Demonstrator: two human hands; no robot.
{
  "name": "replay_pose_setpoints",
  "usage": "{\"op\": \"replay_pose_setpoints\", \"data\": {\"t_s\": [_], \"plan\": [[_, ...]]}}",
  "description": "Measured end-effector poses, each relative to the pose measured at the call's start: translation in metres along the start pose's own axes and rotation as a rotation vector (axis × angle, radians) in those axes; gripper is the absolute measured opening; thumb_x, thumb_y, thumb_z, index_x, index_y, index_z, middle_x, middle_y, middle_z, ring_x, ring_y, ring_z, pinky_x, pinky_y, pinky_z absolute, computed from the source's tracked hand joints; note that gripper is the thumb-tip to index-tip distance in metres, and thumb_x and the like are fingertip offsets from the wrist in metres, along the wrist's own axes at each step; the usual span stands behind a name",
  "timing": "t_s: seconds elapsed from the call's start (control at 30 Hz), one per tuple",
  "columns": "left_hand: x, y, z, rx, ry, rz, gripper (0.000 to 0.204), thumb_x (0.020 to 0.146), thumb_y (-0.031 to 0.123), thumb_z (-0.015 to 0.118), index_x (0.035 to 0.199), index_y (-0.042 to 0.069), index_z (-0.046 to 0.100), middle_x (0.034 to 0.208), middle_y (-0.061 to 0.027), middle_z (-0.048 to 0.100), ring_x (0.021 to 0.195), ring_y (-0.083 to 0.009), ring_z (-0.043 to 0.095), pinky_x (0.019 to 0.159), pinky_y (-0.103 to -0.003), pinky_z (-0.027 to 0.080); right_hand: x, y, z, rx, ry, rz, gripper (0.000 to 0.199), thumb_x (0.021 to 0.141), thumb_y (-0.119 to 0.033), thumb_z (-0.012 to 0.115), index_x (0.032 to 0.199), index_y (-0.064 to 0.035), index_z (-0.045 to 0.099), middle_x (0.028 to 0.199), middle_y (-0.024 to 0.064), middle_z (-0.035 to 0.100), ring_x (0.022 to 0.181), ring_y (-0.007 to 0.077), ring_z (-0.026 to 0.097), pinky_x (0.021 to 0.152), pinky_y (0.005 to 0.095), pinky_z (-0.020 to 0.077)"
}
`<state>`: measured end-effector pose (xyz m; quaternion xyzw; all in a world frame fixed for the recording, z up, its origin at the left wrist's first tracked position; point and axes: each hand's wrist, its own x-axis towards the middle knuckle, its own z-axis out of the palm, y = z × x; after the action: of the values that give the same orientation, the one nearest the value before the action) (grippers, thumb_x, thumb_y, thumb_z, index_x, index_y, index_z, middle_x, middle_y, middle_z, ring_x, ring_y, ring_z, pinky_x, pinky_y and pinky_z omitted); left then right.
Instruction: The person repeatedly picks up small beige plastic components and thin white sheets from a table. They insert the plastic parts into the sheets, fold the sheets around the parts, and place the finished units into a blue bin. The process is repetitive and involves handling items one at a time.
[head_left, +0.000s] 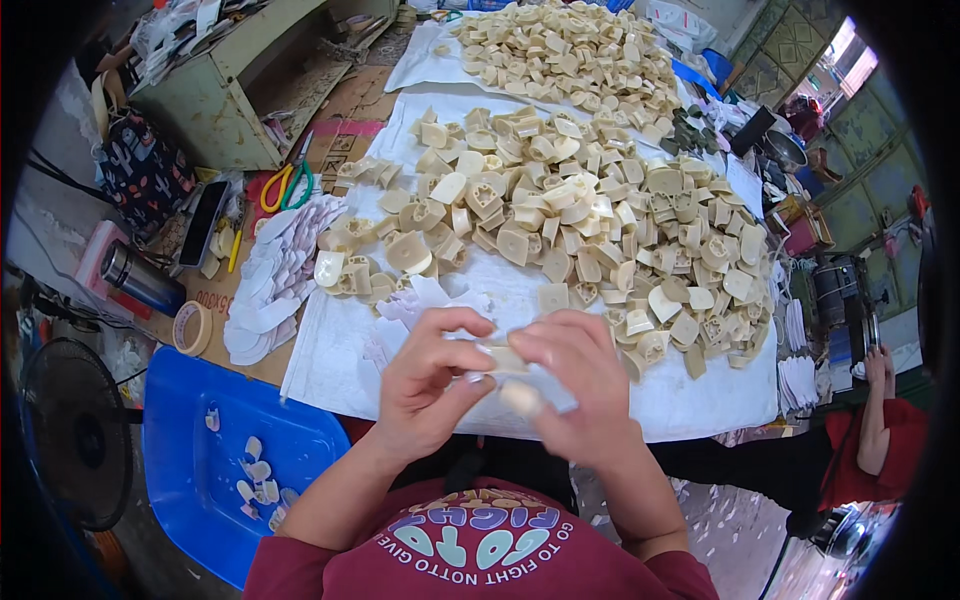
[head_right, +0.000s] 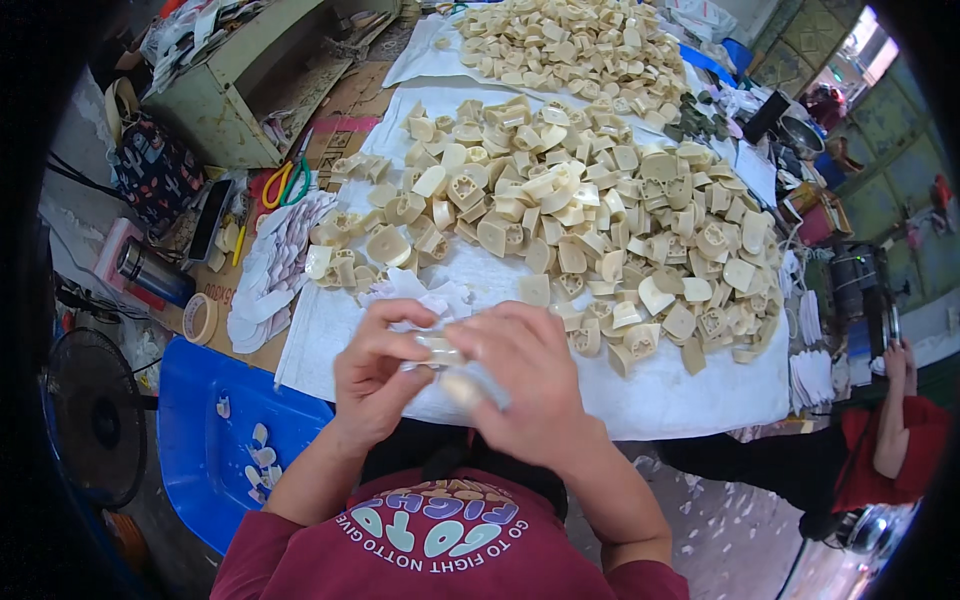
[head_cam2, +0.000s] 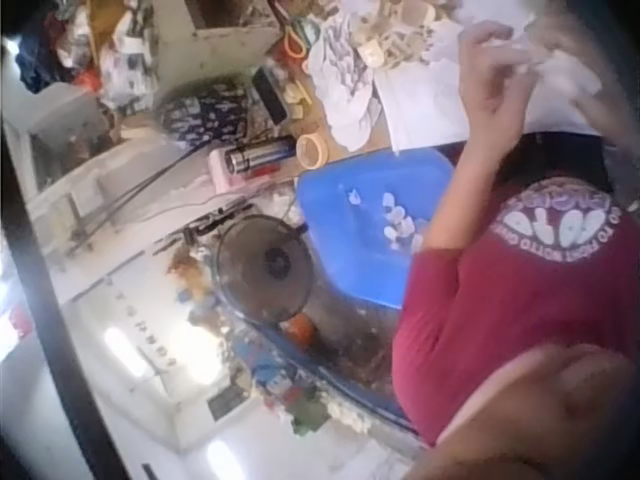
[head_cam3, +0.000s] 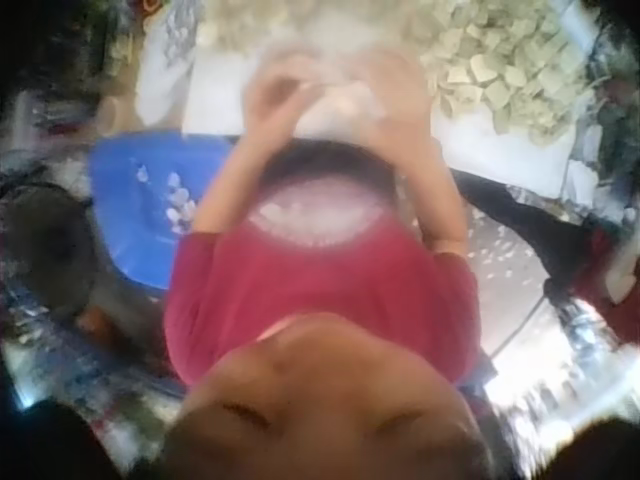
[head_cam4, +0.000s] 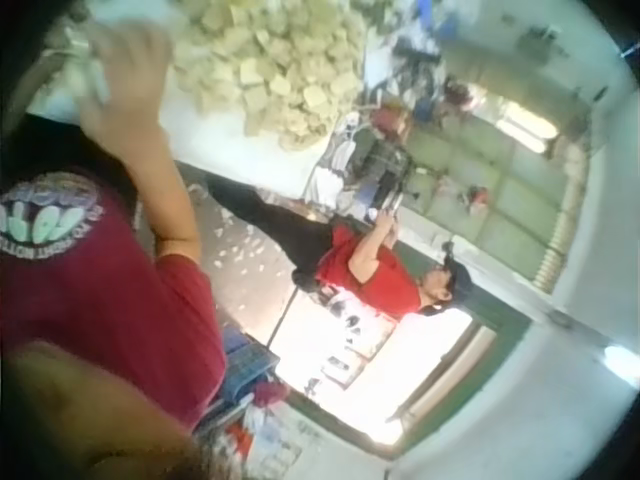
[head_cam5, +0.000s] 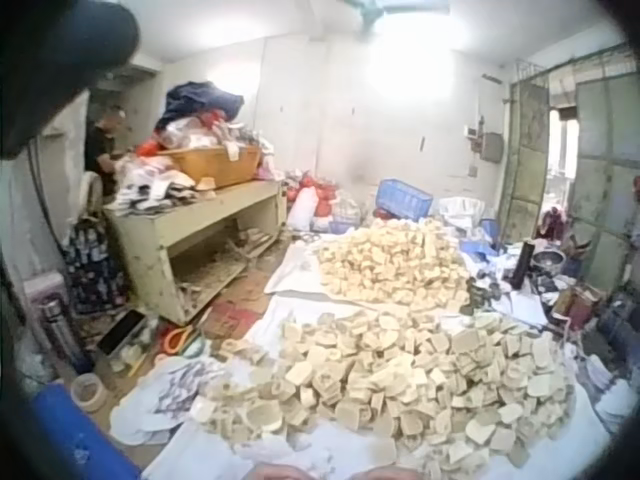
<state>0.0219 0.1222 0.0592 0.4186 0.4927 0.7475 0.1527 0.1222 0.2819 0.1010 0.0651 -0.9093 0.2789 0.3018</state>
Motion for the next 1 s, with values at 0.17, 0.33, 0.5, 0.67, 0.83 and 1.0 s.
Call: {"op": "replay_pose_setpoints", "data": {"t_s": [0.17, 0.33, 0.5, 0.67, 0.83, 1.0], "plan": [[-0.001, 0.007, -0.001, 0.125, -0.023, 0.263, 0.029, 0.078, -0.013, 0.061, 0.103, 0.002, 0.060, 0.132, -0.0227, 0.040, 0.111, -0.0327, 0.060, 0.088, -0.038, 0.052, -0.019, 0.004, 0.013, 0.850, 0.240, 0.602, 0.078, 0.075, -0.029, 0.077, 0.137, 0.0012, 0.042, 0.131, 0.0150, 0.052, 0.121, 0.0244, 0.050, 0.104, 0.0377, 0.0370], [0.004, 0.016, -0.001, 0.294, -0.136, 0.302, 0.031, 0.072, -0.011, 0.067, 0.098, 0.003, 0.064, 0.113, -0.0201, 0.058, 0.094, -0.0295, 0.066, 0.078, -0.033, 0.055, -0.035, 0.006, 0.011, 1.592, 0.176, 0.696, 0.033, 0.087, -0.008, 0.063, 0.117, 0.0051, 0.060, 0.122, 0.0212, 0.061, 0.112, 0.0208, 0.059, 0.099, 0.0344, 0.0411], [0.004, 0.008, 0.005, 0.492, -0.035, 0.326, 0.034, 0.066, -0.013, 0.066, 0.096, 0.002, 0.064, 0.102, -0.0183, 0.063, 0.082, -0.0282, 0.066, 0.064, -0.032, 0.054, -0.027, -0.011, 0.008, 1.386, 0.245, 0.807, 0.021, 0.089, -0.002, 0.056, 0.105, 0.0066, 0.065, 0.115, 0.0213, 0.064, 0.110, 0.0238, 0.061, 0.097, 0.0346, 0.0444], [0.006, 0.008, 0.008, 0.647, -0.026, 0.312, 0.035, 0.072, -0.014, 0.068, 0.100, 0.006, 0.059, 0.104, -0.0195, 0.061, 0.087, -0.0254, 0.065, 0.067, -0.028, 0.052, -0.016, -0.021, 0.010, 0.835, 0.170, 0.643, 0.026, 0.086, -0.002, 0.060, 0.110, 0.0049, 0.064, 0.116, 0.0214, 0.064, 0.109, 0.0268, 0.062, 0.095, 0.0346, 0.0464], [0.004, -0.007, 0.010, 0.558, 0.067, 0.228, 0.029, 0.075, -0.012, 0.067, 0.098, 0.004, 0.058, 0.107, -0.0189, 0.061, 0.088, -0.0233, 0.064, 0.066, -0.027, 0.051, -0.019, -0.011, 0.021, 0.330, 0.107, 0.361, 0.034, 0.078, 0.000, 0.067, 0.112, -0.0001, 0.063, 0.113, 0.0210, 0.064, 0.106, 0.0302, 0.064, 0.089, 0.0343, 0.0508], [0.005, -0.008, 0.014, 0.339, 0.140, 0.069, 0.020, 0.080, -0.007, 0.065, 0.097, 0.002, 0.061, 0.102, -0.0147, 0.063, 0.092, -0.0193, 0.063, 0.069, -0.029, 0.054, -0.019, 0.007, 0.031, 0.294, 0.212, 0.177, 0.033, 0.075, -0.002, 0.070, 0.107, -0.0026, 0.065, 0.110, 0.0174, 0.065, 0.111, 0.0328, 0.060, 0.094, 0.0392, 0.0466]]}}
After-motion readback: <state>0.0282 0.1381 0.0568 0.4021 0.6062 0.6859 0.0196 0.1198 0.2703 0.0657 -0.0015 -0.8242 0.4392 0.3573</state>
